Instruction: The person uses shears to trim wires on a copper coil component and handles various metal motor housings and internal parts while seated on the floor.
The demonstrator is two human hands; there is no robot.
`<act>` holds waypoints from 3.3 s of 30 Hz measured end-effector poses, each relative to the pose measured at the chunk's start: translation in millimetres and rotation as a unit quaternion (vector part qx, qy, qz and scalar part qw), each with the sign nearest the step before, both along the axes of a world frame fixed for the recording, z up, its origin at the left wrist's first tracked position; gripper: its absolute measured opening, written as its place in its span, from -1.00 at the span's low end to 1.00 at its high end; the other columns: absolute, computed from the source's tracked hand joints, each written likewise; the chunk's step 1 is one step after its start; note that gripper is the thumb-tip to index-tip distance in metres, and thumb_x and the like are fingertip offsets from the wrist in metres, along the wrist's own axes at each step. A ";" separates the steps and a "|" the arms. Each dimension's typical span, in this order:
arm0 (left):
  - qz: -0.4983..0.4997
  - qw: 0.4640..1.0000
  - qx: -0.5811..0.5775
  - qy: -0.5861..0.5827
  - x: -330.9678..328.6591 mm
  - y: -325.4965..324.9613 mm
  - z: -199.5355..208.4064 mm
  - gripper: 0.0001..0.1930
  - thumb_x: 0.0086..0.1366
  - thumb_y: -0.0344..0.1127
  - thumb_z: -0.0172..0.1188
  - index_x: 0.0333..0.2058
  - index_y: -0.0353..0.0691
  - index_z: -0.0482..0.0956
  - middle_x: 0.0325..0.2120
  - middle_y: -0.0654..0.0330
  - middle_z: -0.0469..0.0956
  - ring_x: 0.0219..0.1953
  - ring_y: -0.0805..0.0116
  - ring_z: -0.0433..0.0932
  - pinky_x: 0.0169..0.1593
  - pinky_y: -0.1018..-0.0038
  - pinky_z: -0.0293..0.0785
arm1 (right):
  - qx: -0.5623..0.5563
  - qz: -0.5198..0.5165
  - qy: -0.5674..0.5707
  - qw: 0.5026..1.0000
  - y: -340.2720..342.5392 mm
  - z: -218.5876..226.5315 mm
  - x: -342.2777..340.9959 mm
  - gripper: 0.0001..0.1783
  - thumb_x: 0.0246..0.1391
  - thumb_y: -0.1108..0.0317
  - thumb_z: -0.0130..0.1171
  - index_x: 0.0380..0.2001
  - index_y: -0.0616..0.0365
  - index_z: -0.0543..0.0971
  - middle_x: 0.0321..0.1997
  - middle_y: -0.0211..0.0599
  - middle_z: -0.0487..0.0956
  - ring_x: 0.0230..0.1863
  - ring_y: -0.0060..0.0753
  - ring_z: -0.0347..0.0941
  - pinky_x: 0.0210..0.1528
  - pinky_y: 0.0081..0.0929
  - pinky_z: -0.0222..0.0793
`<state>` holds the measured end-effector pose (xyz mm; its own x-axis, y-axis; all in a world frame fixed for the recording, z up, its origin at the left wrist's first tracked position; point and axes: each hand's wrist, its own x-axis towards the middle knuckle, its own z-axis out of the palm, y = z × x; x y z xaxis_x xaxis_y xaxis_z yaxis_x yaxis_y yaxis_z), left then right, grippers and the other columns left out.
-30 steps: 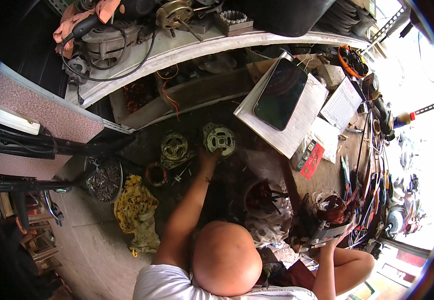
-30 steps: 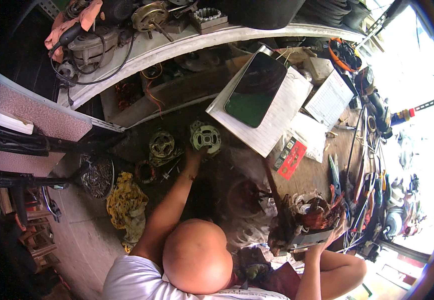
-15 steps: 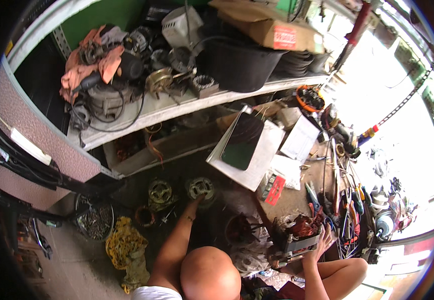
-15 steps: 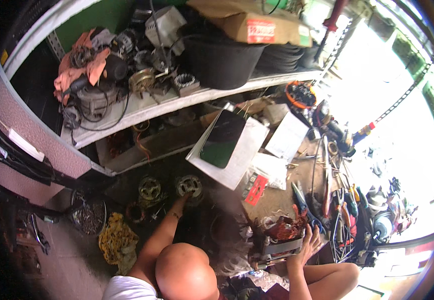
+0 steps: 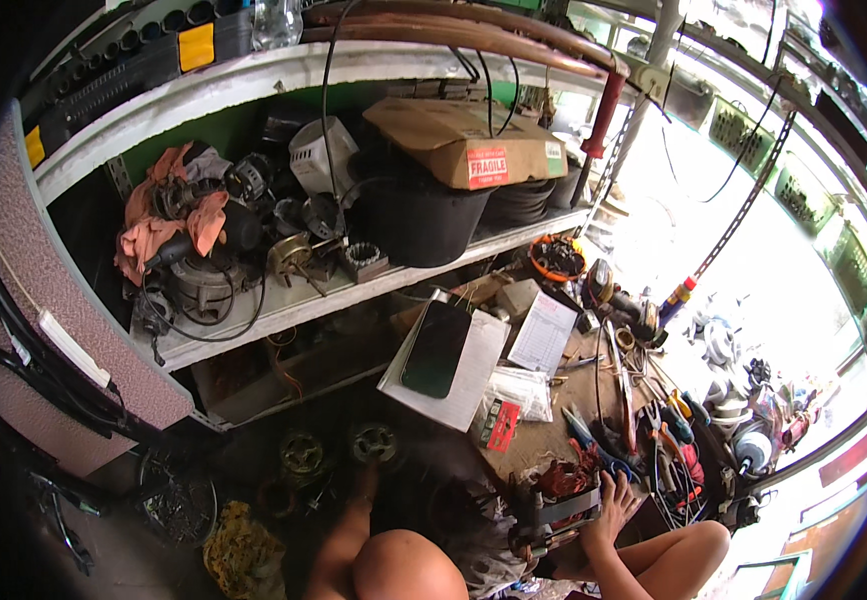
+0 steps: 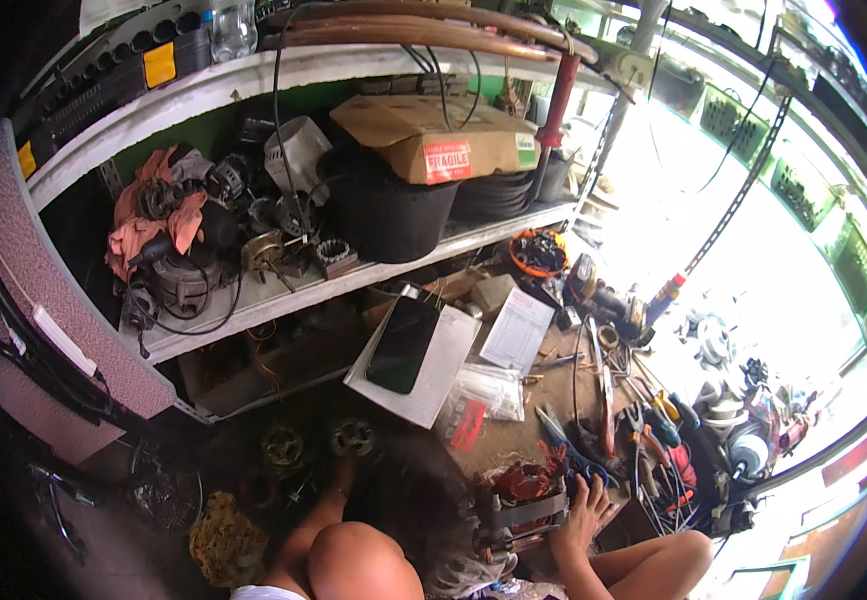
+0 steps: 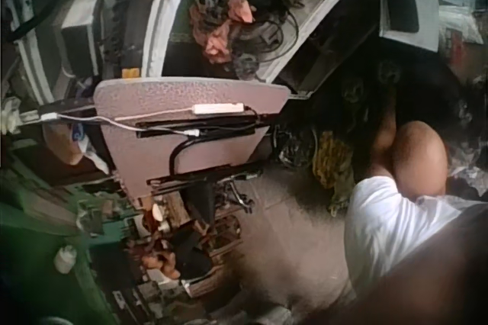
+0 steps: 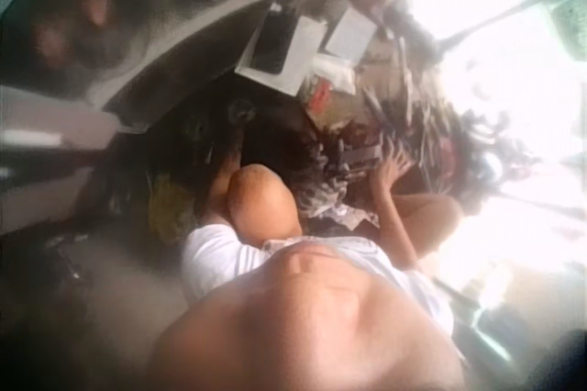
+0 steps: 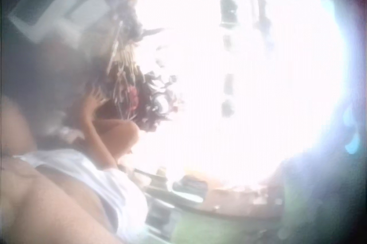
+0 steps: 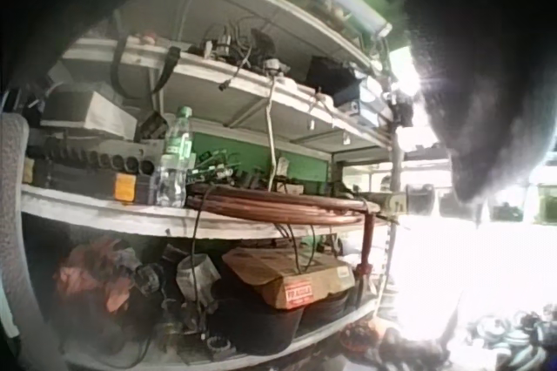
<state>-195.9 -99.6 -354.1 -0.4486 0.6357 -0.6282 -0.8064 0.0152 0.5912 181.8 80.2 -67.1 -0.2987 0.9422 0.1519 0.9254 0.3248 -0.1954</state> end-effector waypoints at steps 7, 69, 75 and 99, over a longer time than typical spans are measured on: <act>0.007 1.000 0.012 -0.027 6.0 -14.4 14.0 -0.50 0.19 0.15 -0.03 -0.12 -0.15 0.52 -0.23 0.20 0.56 -0.24 0.28 0.52 -0.24 0.41 0.43 | -0.005 0.007 0.021 1.000 -2.7 4.7 -0.6 -0.22 -0.31 0.32 0.24 0.11 -0.01 0.26 0.27 -0.14 0.13 0.31 -0.01 -0.06 0.30 0.13 -0.42; -0.053 0.918 0.380 0.105 93.7 -27.5 415.1 -0.52 0.20 0.04 0.05 0.06 0.01 0.36 0.03 0.24 0.41 0.00 0.22 0.45 -0.04 0.16 0.46 | 0.202 -0.172 0.503 0.822 -52.4 142.2 362.1 -0.77 0.23 0.25 -0.07 -0.22 0.16 0.47 -0.28 -0.35 0.57 -0.38 -0.55 0.45 -0.32 -0.57 0.36; -0.050 0.914 0.389 0.104 67.8 -28.1 402.6 -0.49 0.15 -0.08 0.15 0.08 -0.05 0.33 0.03 0.20 0.40 0.00 0.20 0.43 -0.01 0.14 0.45 | 0.129 -0.469 0.394 0.780 -117.5 36.7 538.0 -0.76 0.20 0.26 -0.08 -0.23 0.14 0.51 -0.43 -0.36 0.56 -0.70 -0.52 0.41 -0.67 -0.57 0.32; -0.088 0.940 0.329 -0.003 60.9 -30.3 398.5 -0.37 0.05 -0.06 0.20 0.09 -0.17 0.32 0.04 0.08 0.37 0.03 0.11 0.39 0.02 0.18 0.42 | -0.126 -0.606 0.026 0.785 -206.7 -81.5 605.1 -0.65 -0.10 0.39 0.04 -0.16 0.00 0.56 -0.13 -0.08 0.55 -0.03 -0.02 0.44 -0.04 -0.18 0.32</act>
<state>-135.1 -129.9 44.5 -0.2973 0.9518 -0.0752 -0.8294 -0.2185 0.5141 786.8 -126.6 -148.6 0.8409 0.5313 -0.1025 0.5132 -0.8431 -0.1605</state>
